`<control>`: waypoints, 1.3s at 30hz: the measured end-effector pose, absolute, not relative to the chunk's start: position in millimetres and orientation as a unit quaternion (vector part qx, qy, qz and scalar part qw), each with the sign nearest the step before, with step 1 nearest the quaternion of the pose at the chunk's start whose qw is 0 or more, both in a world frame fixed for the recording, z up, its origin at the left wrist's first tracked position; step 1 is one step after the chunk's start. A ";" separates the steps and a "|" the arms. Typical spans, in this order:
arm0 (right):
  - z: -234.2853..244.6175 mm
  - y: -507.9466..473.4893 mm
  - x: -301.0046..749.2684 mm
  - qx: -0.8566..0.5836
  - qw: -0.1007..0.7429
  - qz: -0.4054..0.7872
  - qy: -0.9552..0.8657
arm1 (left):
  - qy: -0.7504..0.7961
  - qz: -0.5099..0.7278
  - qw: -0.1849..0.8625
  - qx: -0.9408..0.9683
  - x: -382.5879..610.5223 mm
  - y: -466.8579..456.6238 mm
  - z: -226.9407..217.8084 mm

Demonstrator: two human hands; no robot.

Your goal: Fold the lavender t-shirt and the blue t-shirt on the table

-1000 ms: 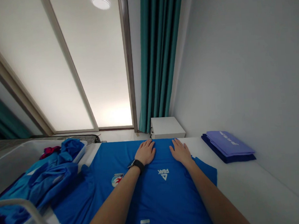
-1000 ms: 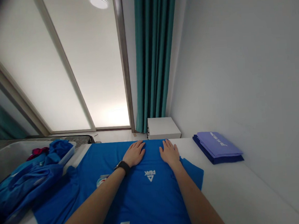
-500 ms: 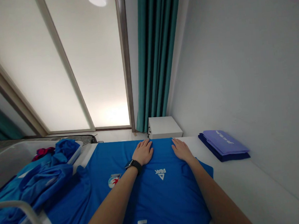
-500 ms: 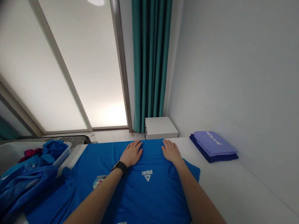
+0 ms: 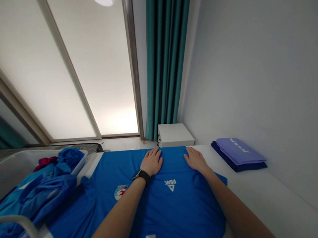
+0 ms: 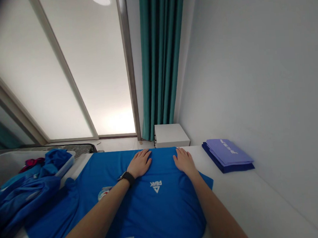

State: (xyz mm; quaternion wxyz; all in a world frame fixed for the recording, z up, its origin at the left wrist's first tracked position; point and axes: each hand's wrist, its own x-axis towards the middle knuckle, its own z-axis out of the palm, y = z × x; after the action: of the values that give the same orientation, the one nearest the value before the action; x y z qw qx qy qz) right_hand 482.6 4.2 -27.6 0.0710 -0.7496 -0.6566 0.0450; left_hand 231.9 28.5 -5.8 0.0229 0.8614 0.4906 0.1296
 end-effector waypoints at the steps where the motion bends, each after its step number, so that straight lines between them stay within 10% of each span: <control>1: -28.5 3.0 485.1 -0.741 0.068 0.043 -0.667 | 0.490 0.129 0.020 0.862 232.2 28.4 -6.3; 26: -44.8 32.2 516.8 -0.703 0.246 0.090 -0.661 | 0.471 0.128 0.041 0.872 303.0 29.9 -15.7; 39: -37.2 65.0 505.4 -0.653 0.160 0.059 -0.738 | 0.467 0.131 0.041 0.874 302.6 29.9 -13.2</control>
State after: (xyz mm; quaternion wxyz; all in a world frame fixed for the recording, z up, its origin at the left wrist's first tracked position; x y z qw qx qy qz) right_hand 505.4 65.0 -37.2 0.1599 -0.6534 -0.7376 0.0592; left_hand 302.6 29.9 -13.2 0.0411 0.8737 0.4667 0.1311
